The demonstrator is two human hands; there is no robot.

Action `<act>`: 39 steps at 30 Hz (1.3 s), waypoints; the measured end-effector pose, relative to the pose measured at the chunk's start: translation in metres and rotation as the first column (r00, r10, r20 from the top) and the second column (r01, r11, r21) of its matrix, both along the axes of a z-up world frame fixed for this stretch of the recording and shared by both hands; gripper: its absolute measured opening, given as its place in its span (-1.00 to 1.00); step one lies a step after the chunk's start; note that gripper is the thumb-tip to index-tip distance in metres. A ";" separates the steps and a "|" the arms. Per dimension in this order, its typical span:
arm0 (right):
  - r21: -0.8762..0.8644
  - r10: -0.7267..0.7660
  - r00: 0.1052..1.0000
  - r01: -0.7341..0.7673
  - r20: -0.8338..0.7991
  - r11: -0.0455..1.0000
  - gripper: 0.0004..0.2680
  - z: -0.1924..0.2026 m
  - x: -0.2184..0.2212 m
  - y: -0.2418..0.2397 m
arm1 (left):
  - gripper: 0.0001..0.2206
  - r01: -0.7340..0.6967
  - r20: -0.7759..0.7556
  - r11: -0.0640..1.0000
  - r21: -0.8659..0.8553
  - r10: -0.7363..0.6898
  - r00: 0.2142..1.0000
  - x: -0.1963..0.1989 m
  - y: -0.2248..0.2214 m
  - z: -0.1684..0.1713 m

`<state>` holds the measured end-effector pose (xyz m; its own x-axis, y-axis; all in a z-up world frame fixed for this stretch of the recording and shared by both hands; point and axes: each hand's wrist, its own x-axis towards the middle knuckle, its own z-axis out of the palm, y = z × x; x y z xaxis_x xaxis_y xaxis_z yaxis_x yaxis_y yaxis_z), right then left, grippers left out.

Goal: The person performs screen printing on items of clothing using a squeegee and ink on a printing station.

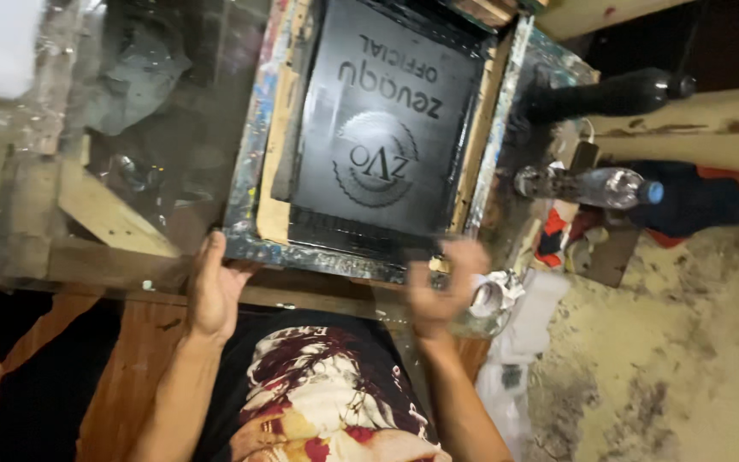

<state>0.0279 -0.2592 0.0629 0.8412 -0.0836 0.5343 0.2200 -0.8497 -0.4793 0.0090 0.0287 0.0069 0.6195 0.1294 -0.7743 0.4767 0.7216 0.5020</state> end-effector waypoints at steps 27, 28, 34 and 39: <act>-0.046 -0.386 0.870 0.391 -0.308 0.919 -0.55 -0.045 -0.124 -0.070 | -0.73 0.091 0.006 0.994 0.068 -0.092 0.996 0.005 0.002 0.006; -0.041 -0.373 0.875 0.380 -0.307 0.924 -0.55 -0.031 -0.110 -0.060 | -0.73 0.079 0.008 0.994 0.072 -0.080 0.997 0.004 0.002 0.002; 0.192 -0.025 0.896 0.122 -0.444 0.974 -0.77 -0.006 -0.027 0.007 | -0.76 0.038 -0.012 0.999 0.039 -0.038 0.999 -0.006 0.005 -0.018; 0.079 0.125 0.510 -0.111 -0.851 0.991 -0.78 0.007 0.033 0.110 | -0.67 0.168 -0.087 0.975 0.143 -0.157 0.984 -0.004 0.016 0.005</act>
